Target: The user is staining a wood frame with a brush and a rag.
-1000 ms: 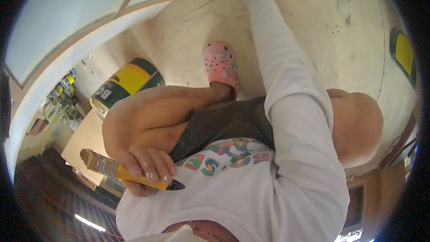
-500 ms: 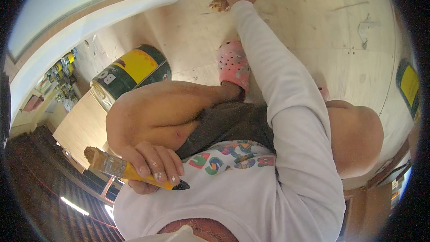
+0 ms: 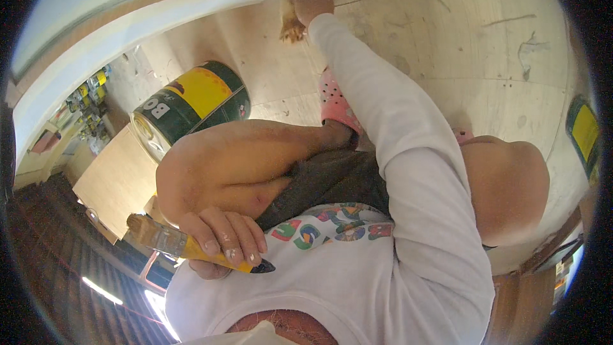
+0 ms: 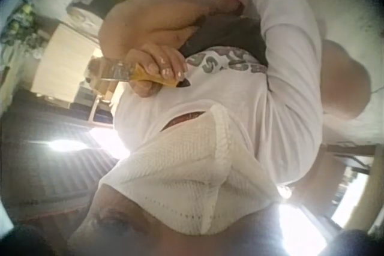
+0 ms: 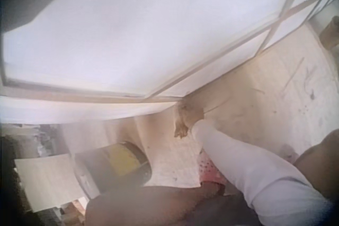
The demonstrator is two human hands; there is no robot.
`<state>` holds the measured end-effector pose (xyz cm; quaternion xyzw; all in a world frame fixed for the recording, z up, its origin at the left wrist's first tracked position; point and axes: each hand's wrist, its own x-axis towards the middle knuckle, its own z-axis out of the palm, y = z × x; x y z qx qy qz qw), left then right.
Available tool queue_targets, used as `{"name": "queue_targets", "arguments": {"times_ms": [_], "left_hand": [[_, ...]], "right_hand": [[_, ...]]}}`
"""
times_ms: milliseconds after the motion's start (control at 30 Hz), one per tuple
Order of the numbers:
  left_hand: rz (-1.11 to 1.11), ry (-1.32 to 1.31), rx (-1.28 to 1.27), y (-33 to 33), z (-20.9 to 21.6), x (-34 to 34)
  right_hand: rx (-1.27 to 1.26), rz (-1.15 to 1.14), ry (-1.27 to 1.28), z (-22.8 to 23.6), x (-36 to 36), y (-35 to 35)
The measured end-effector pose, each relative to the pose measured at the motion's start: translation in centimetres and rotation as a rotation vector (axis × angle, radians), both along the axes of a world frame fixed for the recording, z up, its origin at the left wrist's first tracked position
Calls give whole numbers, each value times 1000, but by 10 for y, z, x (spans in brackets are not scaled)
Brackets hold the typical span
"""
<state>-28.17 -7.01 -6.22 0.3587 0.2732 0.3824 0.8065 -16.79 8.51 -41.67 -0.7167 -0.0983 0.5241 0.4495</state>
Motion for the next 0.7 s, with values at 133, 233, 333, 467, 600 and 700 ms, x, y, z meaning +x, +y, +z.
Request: {"name": "queue_targets", "arguments": {"times_ms": [133, 233, 333, 467, 600, 700], "left_hand": [[28, -13, 19, 0, 0, 6], [-13, -55, -22, 4, 1, 23], [-76, -71, -54, 7, 8, 43], [-151, -31, -12, 10, 6, 63], [-260, 20, 73, 8, 2, 88], [-225, 119, -9, -4, 10, 114]], "right_hand": [[268, 766, 131, 25, 41, -21], [209, 1196, -301, 56, 135, -38], [-143, 1008, -243, 99, 275, -86], [-306, 725, -873, 175, 473, -173], [-1362, 829, -1807, 225, 605, -311], [-1631, 600, -1591, 221, 661, -396]]}}
